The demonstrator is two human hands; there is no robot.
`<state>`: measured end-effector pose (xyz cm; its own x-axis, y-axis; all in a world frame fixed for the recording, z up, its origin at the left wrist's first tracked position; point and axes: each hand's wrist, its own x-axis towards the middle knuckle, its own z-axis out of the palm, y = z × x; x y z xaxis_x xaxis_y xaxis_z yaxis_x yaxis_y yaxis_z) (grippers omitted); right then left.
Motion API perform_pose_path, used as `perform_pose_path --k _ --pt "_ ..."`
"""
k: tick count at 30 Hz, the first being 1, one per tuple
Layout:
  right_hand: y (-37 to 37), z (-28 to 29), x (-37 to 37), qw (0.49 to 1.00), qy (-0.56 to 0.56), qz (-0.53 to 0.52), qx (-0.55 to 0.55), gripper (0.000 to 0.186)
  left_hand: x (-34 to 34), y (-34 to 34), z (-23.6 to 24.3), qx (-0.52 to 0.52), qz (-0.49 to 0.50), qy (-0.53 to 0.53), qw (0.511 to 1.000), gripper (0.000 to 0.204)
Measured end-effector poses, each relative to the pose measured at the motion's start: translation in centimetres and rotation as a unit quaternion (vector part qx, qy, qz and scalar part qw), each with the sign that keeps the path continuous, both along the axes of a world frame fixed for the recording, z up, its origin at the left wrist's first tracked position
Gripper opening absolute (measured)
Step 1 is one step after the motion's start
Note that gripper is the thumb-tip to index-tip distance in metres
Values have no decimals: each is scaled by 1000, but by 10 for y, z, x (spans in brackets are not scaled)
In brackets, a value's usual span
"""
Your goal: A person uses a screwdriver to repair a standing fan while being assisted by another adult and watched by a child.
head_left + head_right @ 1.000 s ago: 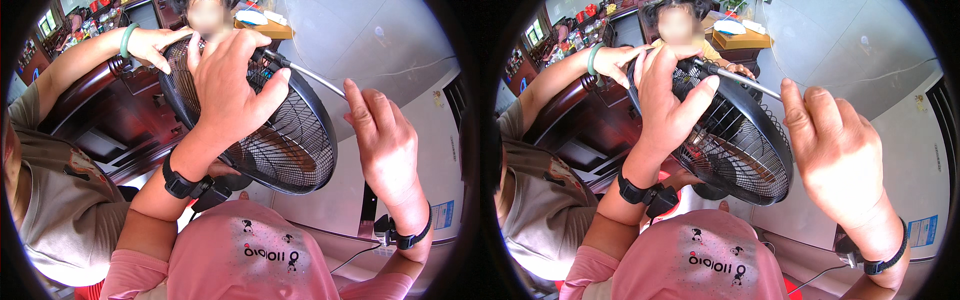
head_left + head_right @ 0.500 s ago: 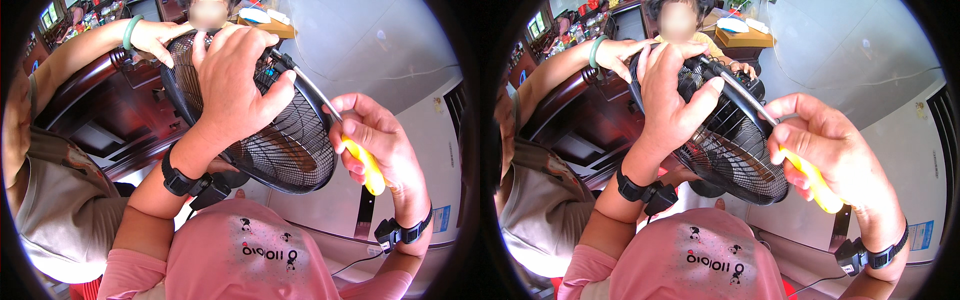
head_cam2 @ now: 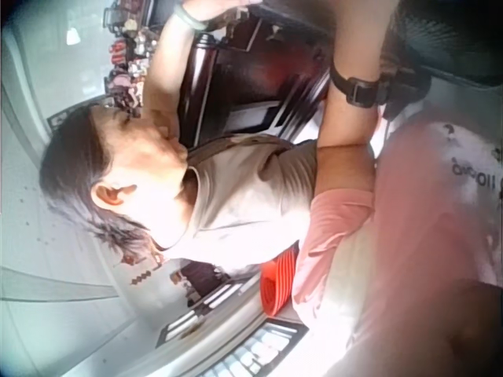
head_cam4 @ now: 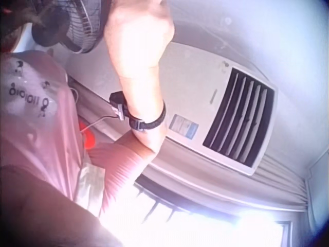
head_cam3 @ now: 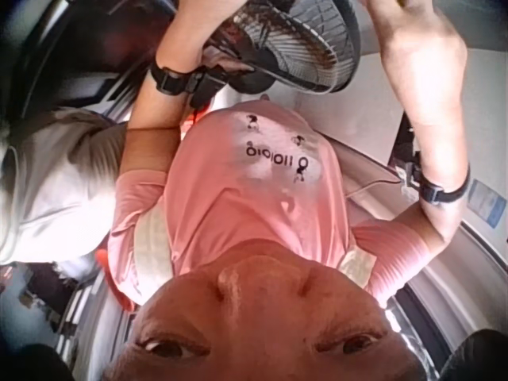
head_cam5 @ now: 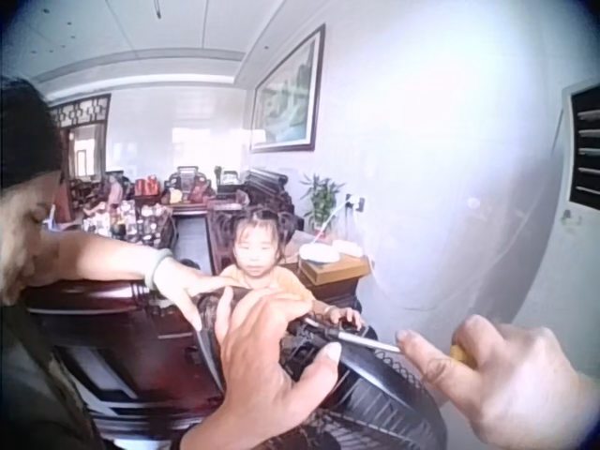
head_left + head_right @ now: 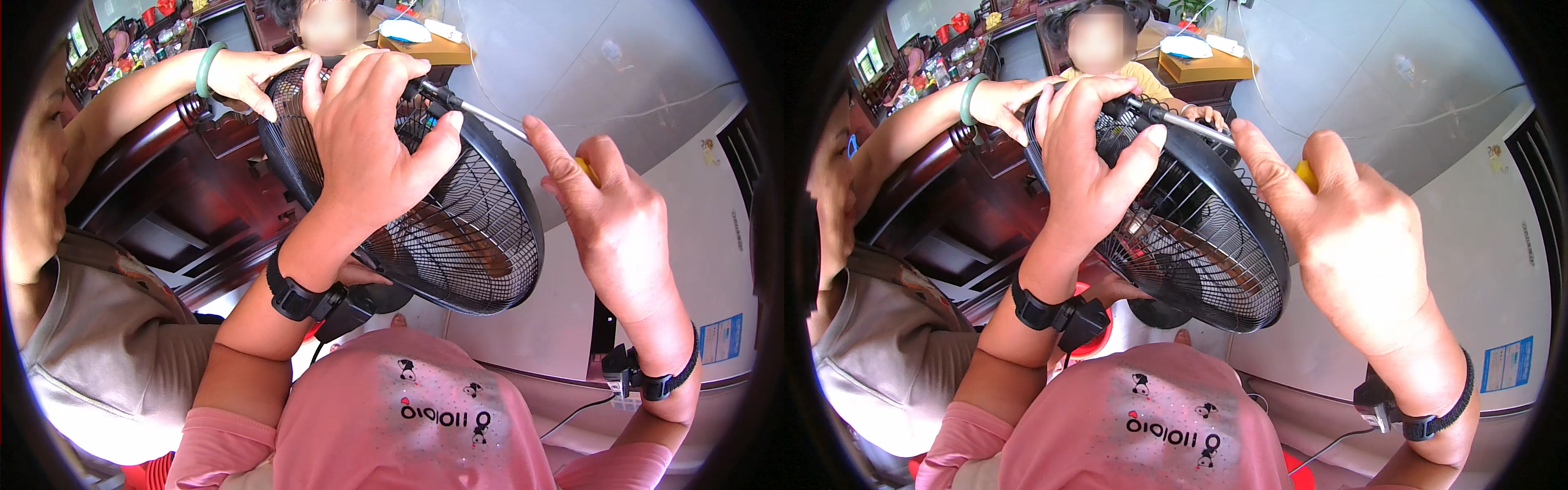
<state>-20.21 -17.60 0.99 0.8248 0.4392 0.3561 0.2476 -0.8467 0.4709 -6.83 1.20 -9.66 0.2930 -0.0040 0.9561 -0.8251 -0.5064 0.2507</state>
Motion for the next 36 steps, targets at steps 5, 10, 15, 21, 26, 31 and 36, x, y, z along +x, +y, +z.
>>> perform_pose_path --k 5,10,15,21,26,31,36 --pt "2 -6 8 986 48 45 151 30 0 -2 0 -17 6 -7 1000 40" --pt "8 23 12 556 486 -119 663 25 3 2 1 -26 -18 2 999 40" --pt "0 22 15 488 527 -105 688 23 2 8 -2 -25 -32 5 999 42" --pt "3 24 6 723 440 -62 529 27 1 5 0 -11 -35 5 999 42" --pt "-8 11 2 930 224 46 288 40 -1 6 2 -7 -31 1 999 42" --pt "2 10 -7 982 110 -43 148 43 0 2 2 -13 -18 0 1000 41" --pt "-3 5 -16 980 47 5 193 45 0 2 1 -21 -25 -1 999 40"
